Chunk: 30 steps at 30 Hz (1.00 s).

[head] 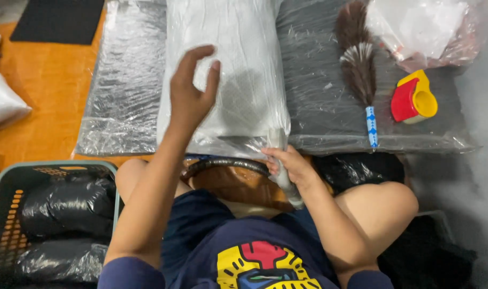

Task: The person is placing a white pillow into a clear plastic bag and using a vacuum hose to remove the air, compressing the pillow for storage or shipping.

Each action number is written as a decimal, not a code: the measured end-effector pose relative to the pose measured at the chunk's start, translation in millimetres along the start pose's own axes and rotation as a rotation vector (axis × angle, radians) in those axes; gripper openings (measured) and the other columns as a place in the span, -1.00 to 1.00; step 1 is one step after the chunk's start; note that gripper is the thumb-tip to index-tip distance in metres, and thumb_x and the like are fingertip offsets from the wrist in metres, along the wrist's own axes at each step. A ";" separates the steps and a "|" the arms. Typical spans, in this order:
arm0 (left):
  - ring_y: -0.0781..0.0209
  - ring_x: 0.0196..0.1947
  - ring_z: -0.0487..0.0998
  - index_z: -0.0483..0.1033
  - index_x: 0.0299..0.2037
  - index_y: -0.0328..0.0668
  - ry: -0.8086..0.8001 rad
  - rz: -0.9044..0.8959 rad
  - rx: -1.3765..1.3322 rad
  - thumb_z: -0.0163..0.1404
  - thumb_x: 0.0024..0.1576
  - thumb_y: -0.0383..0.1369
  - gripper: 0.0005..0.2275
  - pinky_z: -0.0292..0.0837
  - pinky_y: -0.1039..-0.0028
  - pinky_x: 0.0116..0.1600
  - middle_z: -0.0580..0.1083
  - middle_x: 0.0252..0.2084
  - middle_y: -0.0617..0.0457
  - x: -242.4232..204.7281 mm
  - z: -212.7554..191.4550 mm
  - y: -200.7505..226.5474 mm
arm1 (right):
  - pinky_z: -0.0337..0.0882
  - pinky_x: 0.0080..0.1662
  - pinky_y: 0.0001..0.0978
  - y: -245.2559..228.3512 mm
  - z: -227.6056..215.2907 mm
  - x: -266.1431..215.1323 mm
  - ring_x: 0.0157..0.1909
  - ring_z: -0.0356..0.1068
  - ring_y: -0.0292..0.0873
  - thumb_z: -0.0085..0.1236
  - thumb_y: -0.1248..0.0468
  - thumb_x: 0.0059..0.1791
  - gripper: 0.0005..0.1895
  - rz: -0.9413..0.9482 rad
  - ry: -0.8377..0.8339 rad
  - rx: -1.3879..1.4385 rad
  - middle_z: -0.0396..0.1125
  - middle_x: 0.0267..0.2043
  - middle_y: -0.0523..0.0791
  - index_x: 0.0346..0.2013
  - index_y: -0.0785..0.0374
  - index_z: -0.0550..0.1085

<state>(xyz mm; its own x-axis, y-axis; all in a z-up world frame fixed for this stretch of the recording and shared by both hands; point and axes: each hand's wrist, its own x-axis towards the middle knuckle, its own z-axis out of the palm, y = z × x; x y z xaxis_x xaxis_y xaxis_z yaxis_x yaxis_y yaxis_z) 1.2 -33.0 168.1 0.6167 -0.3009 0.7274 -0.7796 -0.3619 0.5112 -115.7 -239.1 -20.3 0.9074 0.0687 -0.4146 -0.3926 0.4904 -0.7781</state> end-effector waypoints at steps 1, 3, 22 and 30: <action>-0.13 0.10 0.55 0.51 0.05 -0.22 0.062 -0.034 0.192 0.10 0.31 -0.26 -0.77 0.43 0.12 0.19 0.51 0.03 -0.07 9.1 1.4 -26.6 | 0.32 -0.61 -0.30 0.1 -3.6 0.9 -0.70 0.20 -0.24 0.30 0.38 -0.06 -0.79 -0.002 -0.022 0.014 0.09 -0.63 -0.18 -0.46 0.29 0.38; -0.25 0.28 0.31 0.40 0.21 -0.28 -0.057 -0.225 0.339 -0.01 0.29 0.01 -0.50 0.17 -0.09 0.30 0.35 0.22 -0.23 9.8 12.1 -72.9 | 0.30 -0.62 -0.31 -1.3 -2.9 -0.8 -0.71 0.19 -0.24 0.29 0.39 -0.06 -0.79 -0.012 -0.023 0.017 0.09 -0.62 -0.18 -0.45 0.29 0.37; -0.25 0.55 -0.08 0.05 0.51 -0.20 -0.202 -0.608 0.500 -0.25 0.27 0.29 -0.20 -0.09 -0.30 0.45 0.02 0.52 -0.31 -20.5 55.2 -135.4 | 0.27 -0.63 -0.29 -7.6 6.7 -4.9 -0.74 0.16 -0.23 0.27 0.39 -0.10 -0.76 0.045 -0.001 -0.021 0.00 -0.65 -0.18 -0.49 0.25 0.33; -0.25 0.55 -0.06 0.07 0.51 -0.20 -0.199 -0.615 0.500 -0.26 0.27 0.30 -0.20 -0.09 -0.29 0.45 0.03 0.52 -0.32 -23.2 55.5 -139.7 | 0.27 -0.63 -0.29 -3.8 7.0 -1.7 -0.74 0.15 -0.23 0.29 0.38 -0.12 -0.78 0.034 0.011 -0.040 0.03 -0.64 -0.18 -0.46 0.25 0.35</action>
<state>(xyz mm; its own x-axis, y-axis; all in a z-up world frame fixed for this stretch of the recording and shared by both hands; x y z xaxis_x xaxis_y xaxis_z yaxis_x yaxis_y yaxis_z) 101.9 -24.4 54.4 0.9630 -0.0541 0.2641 -0.1832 -0.8499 0.4940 -114.6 -235.0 -13.4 0.8920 0.0750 -0.4457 -0.4287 0.4528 -0.7818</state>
